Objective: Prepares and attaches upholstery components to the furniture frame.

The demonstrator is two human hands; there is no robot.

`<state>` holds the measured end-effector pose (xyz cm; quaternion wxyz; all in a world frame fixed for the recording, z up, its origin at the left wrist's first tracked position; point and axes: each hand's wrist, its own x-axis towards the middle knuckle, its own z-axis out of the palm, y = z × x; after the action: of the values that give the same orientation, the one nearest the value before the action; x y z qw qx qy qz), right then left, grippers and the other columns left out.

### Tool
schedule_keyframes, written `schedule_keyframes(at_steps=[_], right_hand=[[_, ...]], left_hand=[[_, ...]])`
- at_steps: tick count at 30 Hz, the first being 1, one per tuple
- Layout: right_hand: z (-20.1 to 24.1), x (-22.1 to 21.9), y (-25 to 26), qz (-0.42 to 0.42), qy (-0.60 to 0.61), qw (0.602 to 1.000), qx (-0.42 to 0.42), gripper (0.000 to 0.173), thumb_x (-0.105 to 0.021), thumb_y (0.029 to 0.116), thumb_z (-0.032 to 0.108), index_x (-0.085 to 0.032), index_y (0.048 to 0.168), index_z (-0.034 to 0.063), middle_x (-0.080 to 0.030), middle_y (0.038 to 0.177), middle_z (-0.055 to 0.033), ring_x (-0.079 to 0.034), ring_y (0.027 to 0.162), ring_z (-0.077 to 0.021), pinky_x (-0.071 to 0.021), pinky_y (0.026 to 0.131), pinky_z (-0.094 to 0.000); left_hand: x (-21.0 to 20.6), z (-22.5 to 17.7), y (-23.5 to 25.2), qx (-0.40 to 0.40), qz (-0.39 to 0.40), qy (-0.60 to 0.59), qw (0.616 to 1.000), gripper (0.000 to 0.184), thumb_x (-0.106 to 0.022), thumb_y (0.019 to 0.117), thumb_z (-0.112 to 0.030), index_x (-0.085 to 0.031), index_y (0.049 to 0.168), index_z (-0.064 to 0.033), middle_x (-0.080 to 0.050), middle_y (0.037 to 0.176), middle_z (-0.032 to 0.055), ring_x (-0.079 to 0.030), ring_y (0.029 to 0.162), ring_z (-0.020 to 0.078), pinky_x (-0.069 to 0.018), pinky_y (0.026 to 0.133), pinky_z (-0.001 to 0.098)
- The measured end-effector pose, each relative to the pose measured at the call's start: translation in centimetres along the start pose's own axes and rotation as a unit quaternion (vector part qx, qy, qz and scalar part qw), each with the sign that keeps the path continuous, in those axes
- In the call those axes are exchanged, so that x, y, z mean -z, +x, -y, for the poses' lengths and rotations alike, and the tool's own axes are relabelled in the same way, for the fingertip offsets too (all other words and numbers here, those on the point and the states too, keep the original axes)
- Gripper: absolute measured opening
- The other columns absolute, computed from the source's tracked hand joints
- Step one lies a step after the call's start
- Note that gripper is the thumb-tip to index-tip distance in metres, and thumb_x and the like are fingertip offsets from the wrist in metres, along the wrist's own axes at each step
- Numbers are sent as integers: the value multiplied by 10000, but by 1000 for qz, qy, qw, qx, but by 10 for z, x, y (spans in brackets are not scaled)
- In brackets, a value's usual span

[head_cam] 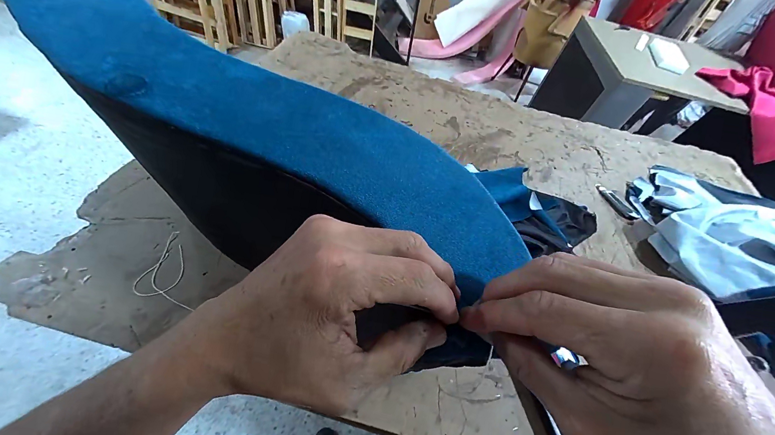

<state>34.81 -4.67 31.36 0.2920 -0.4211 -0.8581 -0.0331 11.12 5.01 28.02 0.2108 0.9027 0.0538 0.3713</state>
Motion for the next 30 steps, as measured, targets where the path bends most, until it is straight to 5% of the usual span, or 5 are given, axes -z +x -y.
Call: schedule_keyframes(at_steps=[8,14,25,30], right_hand=[[-11,-10,-6,-51,72,994,-71,114,-678,905,146,-774,964,160,-699,919,110,-651,792,36,-573,659,-131],[-13,-18,-7,-79,143,980,-112,104,-697,894,146,-762,973,161,-687,889,115,-650,749,26,-577,616,-132],[-31,5,11,73,243,960,-119,91,-674,921,143,-763,937,155,-713,792,95,-669,663,-12,-586,553,-171],[-32,5,13,82,260,954,-123,86,-689,906,149,-774,919,152,-707,785,85,-661,643,-27,-581,529,-177]], left_hand=[[-28,-10,2,76,-120,23,990,110,-685,958,-140,-749,1025,-81,-705,948,-65,-621,736,-27,-543,602,129],[-38,-16,1,130,-172,-10,977,135,-715,941,-110,-757,1063,-72,-716,946,-56,-649,732,5,-572,604,149],[-38,-15,-2,74,-164,-6,984,103,-714,928,-48,-776,1008,-28,-739,1008,11,-708,910,72,-625,783,208],[-38,-18,-1,88,-166,11,982,97,-719,918,-67,-784,987,-45,-730,973,-4,-685,844,38,-602,705,175]])
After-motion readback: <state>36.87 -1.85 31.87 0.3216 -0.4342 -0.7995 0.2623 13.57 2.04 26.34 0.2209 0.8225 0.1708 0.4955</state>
